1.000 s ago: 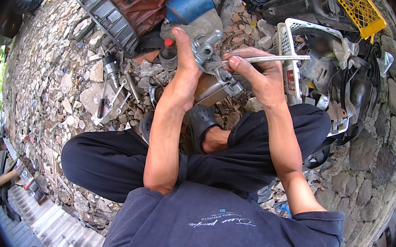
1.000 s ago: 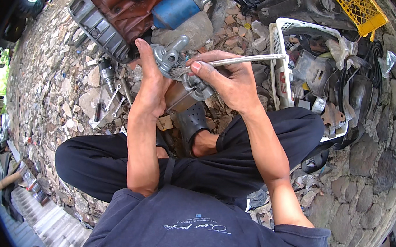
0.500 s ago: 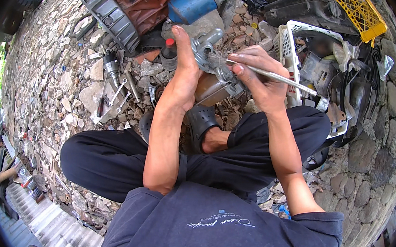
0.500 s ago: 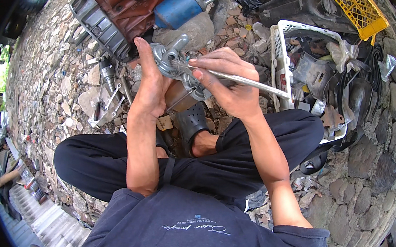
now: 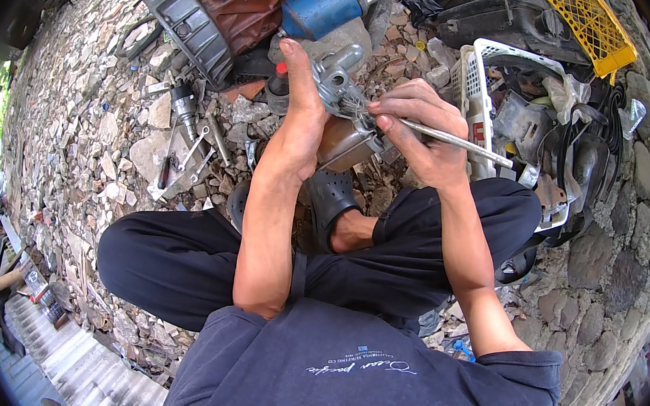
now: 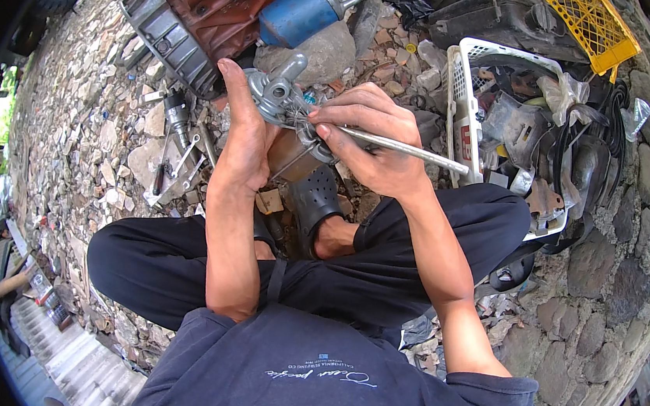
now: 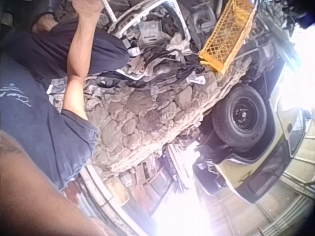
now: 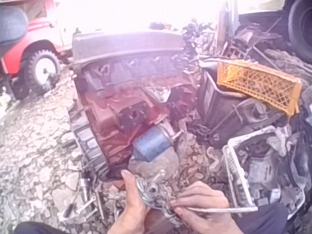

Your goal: The person sits on the ground and uses a wrench to tighten bolts on a metal mechanical component. They then apply a liquid from a bottle to the part and continue to adjust and inspect it with the wrench.

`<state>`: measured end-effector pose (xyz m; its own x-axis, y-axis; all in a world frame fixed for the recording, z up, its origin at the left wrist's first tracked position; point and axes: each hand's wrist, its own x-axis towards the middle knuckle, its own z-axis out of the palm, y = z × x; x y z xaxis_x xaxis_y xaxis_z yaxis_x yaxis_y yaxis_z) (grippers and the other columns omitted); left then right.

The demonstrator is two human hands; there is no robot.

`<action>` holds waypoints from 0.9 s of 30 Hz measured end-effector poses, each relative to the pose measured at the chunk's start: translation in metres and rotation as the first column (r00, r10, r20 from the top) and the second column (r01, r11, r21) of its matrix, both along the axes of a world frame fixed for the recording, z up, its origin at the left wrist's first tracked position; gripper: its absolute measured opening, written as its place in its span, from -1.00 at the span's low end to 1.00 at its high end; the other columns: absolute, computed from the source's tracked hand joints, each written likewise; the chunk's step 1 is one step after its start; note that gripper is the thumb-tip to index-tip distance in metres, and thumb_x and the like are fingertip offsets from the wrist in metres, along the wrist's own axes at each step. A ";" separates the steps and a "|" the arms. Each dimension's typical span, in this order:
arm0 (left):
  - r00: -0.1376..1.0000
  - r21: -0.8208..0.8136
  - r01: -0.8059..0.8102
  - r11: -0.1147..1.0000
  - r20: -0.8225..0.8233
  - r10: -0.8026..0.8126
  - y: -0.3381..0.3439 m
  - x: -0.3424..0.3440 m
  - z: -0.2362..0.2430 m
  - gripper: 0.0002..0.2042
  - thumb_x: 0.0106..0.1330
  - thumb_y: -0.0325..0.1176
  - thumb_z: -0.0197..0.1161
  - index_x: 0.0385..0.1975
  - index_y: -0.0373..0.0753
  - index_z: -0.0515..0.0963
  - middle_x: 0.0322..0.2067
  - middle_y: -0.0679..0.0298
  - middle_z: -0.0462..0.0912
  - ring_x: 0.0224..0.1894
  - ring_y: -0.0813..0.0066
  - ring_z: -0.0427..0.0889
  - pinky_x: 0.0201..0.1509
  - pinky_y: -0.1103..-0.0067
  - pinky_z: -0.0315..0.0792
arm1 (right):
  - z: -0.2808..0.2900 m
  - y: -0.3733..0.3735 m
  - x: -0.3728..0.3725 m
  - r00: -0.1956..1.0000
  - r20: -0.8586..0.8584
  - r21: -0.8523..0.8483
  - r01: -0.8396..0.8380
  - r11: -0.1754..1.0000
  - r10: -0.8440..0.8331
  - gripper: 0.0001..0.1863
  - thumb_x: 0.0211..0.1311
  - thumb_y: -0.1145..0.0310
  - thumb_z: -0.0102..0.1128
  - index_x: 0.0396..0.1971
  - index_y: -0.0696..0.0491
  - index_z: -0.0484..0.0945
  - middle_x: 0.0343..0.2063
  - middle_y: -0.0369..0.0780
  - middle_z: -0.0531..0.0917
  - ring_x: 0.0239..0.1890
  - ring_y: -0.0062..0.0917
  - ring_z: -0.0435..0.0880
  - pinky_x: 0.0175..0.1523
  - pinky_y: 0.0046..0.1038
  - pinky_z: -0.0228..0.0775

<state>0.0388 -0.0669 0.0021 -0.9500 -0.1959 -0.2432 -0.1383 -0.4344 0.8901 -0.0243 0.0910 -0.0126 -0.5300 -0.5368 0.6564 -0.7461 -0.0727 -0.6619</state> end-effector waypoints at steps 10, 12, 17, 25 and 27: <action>0.981 -0.170 0.185 0.968 -0.028 -0.192 -0.002 -0.007 -0.023 0.01 0.27 0.50 -0.60 0.39 -0.34 0.06 0.30 0.02 0.24 0.34 0.31 0.21 0.42 0.43 0.10 | -0.001 0.004 -0.007 0.999 0.016 0.128 0.045 0.991 -0.048 -0.89 0.07 0.57 0.31 -0.35 0.16 0.67 -0.41 -0.16 0.71 -0.34 -0.39 0.67 -0.23 -0.43 0.49; 0.989 -0.155 0.150 0.976 0.033 -0.147 0.001 -0.005 -0.019 0.01 0.25 0.52 -0.56 0.34 -0.34 0.17 0.23 0.05 0.34 0.27 0.30 0.31 0.38 0.42 0.16 | -0.002 0.004 -0.005 0.995 0.099 0.123 -0.004 0.992 -0.009 -0.89 0.05 0.57 0.32 -0.36 0.16 0.67 -0.42 -0.17 0.70 -0.35 -0.39 0.67 -0.23 -0.40 0.49; 0.987 -0.173 0.152 0.973 0.083 -0.139 0.005 -0.005 -0.021 0.02 0.22 0.54 -0.56 0.32 -0.32 0.21 0.19 0.02 0.39 0.26 0.28 0.35 0.35 0.42 0.24 | -0.003 0.006 -0.019 0.997 0.037 0.180 -0.078 0.981 0.073 -0.87 0.02 0.56 0.33 -0.37 0.15 0.68 -0.43 -0.16 0.69 -0.37 -0.34 0.64 -0.22 -0.37 0.48; 0.988 -0.232 0.142 0.962 0.096 -0.123 0.002 -0.012 -0.033 0.07 0.19 0.57 -0.60 0.30 -0.35 0.24 0.08 0.04 0.49 0.12 0.31 0.49 0.17 0.40 0.43 | -0.013 0.009 -0.022 0.995 -0.090 0.178 -0.022 0.984 0.039 -0.85 -0.01 0.58 0.35 -0.37 0.14 0.69 -0.40 -0.19 0.70 -0.31 -0.38 0.64 -0.21 -0.41 0.47; 0.996 -0.126 0.037 0.991 0.087 -0.026 0.010 -0.012 -0.013 0.04 0.21 0.56 -0.56 0.17 -0.38 0.34 -0.07 0.03 0.61 0.00 0.29 0.57 0.24 0.37 0.35 | -0.012 0.002 -0.014 0.968 -0.230 0.073 0.121 0.990 -0.101 -0.86 -0.02 0.53 0.37 -0.38 0.10 0.69 -0.41 -0.17 0.68 -0.35 -0.35 0.62 -0.23 -0.39 0.47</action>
<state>0.0265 -0.0569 -0.0112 -0.9333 -0.2004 -0.2980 -0.2273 -0.3129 0.9222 -0.0380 0.0931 -0.0248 -0.4329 -0.5428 0.7197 -0.8770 0.0688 -0.4756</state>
